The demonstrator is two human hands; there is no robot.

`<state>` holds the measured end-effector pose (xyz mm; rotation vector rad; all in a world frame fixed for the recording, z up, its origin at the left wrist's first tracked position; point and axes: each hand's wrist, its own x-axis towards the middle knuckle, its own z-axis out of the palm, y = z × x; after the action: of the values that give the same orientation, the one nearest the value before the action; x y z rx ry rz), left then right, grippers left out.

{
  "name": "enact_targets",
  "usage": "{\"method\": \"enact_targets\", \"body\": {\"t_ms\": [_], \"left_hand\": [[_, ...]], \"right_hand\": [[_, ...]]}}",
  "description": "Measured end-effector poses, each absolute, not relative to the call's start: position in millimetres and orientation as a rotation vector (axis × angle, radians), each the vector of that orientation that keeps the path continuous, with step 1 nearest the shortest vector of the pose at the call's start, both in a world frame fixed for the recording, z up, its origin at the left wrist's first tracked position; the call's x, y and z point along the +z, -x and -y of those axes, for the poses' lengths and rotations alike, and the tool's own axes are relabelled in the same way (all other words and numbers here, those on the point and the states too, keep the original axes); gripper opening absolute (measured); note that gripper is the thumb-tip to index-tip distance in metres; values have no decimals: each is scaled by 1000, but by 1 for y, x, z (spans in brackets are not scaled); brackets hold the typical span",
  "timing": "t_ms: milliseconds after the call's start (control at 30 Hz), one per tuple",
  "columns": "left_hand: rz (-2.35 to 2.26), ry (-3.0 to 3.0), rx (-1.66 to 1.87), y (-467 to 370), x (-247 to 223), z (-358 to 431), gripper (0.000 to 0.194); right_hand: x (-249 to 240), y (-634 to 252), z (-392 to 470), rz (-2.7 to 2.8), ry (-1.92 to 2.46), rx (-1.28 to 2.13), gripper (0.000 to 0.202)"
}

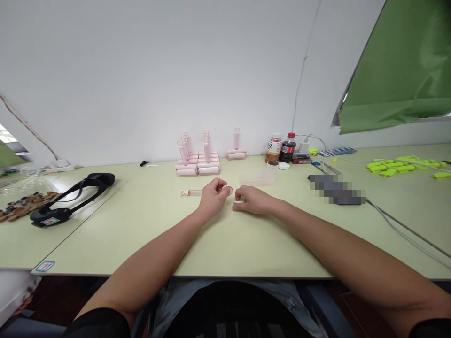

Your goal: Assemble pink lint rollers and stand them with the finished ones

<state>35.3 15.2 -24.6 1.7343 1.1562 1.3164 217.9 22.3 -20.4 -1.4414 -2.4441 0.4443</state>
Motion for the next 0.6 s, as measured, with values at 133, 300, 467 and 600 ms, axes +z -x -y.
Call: {"method": "enact_targets", "body": {"t_ms": [133,300,467,600], "left_hand": [[-1151,-1740,1305,-35,-25,-15,11],[-1156,-1741,1275,-35,-25,-15,12],[-1142,-1771,1266,-36,-25,-15,11],[-1106,-1787,1272,-35,-28,-17,11]], "right_hand": [[-22,-219,-24,2457,1418,418,24],[-23,-220,-24,2467,1400,422,23],[-20,-221,-22,2375,1354,655,26],[-18,-221,-20,2300,1297,879,26]]}}
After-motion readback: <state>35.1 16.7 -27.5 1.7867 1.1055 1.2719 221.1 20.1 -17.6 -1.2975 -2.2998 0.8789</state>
